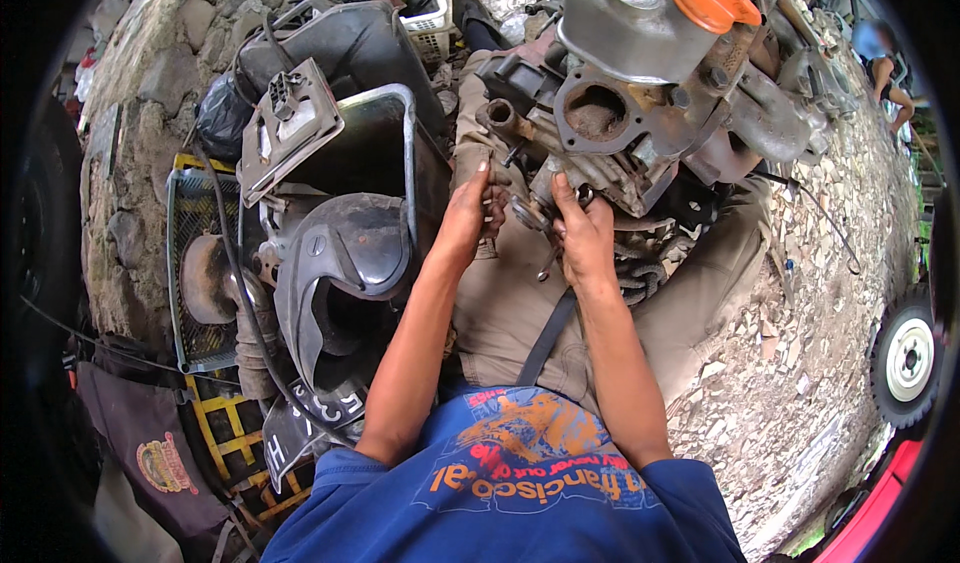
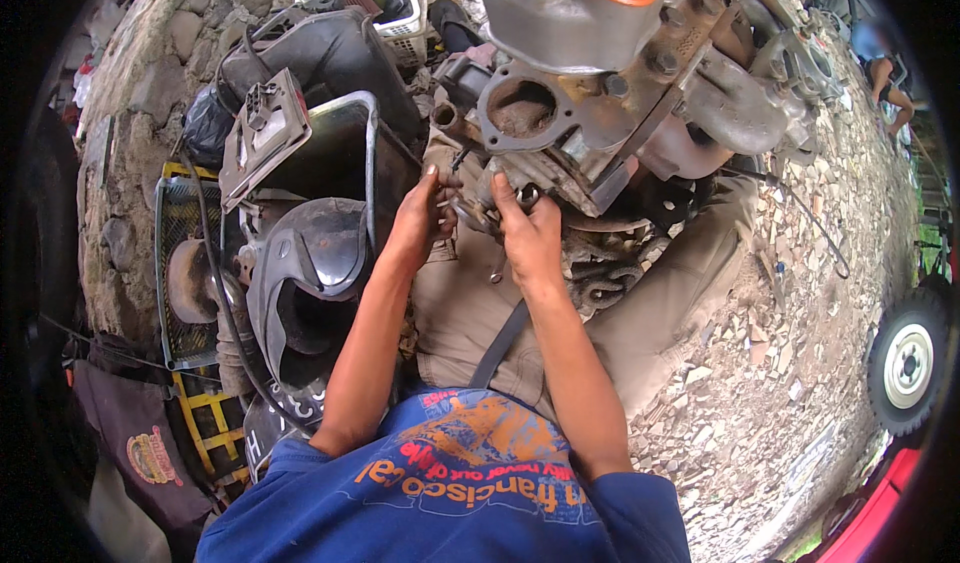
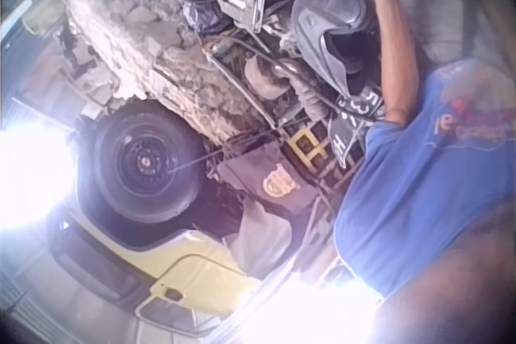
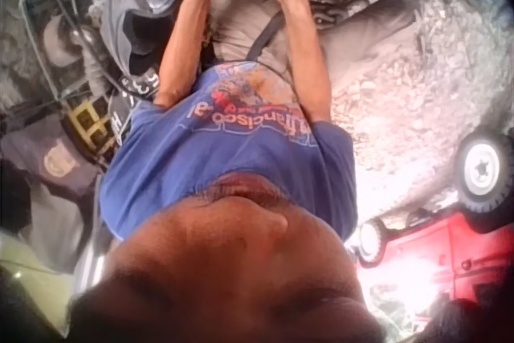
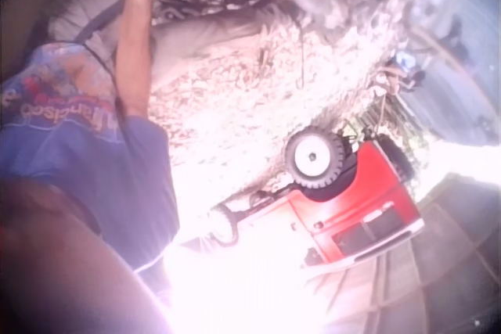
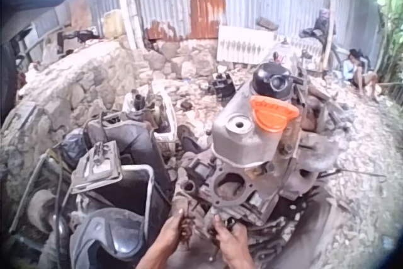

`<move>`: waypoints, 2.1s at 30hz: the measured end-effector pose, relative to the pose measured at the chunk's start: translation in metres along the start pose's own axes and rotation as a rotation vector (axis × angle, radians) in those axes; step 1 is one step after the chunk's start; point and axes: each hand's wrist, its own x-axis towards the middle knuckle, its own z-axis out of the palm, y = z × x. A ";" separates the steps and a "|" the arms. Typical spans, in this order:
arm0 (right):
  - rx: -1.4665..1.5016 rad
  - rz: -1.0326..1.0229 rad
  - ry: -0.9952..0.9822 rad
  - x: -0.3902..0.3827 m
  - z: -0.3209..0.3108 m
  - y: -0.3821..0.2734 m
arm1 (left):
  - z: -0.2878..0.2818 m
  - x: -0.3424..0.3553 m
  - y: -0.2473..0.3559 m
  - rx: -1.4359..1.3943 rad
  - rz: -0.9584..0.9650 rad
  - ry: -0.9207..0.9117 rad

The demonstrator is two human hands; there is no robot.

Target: The person works on a disassembled engine block, using a wrench to loosen and remove bolts from a component. They then pick up a circular metal part, possibly a brake disc, and rub its surface with a stone or abrasive material.

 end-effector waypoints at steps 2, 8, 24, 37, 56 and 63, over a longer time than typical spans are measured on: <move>0.004 0.009 0.003 -0.002 0.001 -0.004 | 0.008 0.002 0.007 0.084 0.080 -0.017; -0.006 -0.239 0.054 -0.002 0.014 -0.002 | 0.024 0.014 0.017 0.158 0.382 -0.094; -0.191 -0.289 0.048 -0.005 0.007 0.020 | -0.042 -0.073 -0.012 0.010 0.182 -0.084; -0.063 -0.087 0.067 -0.084 -0.014 0.019 | -0.009 -0.105 -0.009 -0.280 0.456 -0.139; -0.937 -0.660 -0.235 -0.132 -0.097 0.011 | 0.033 -0.119 0.005 -0.465 0.509 0.027; 0.031 -0.356 -0.382 -0.115 -0.088 0.012 | 0.064 -0.147 0.026 -0.387 0.779 -0.103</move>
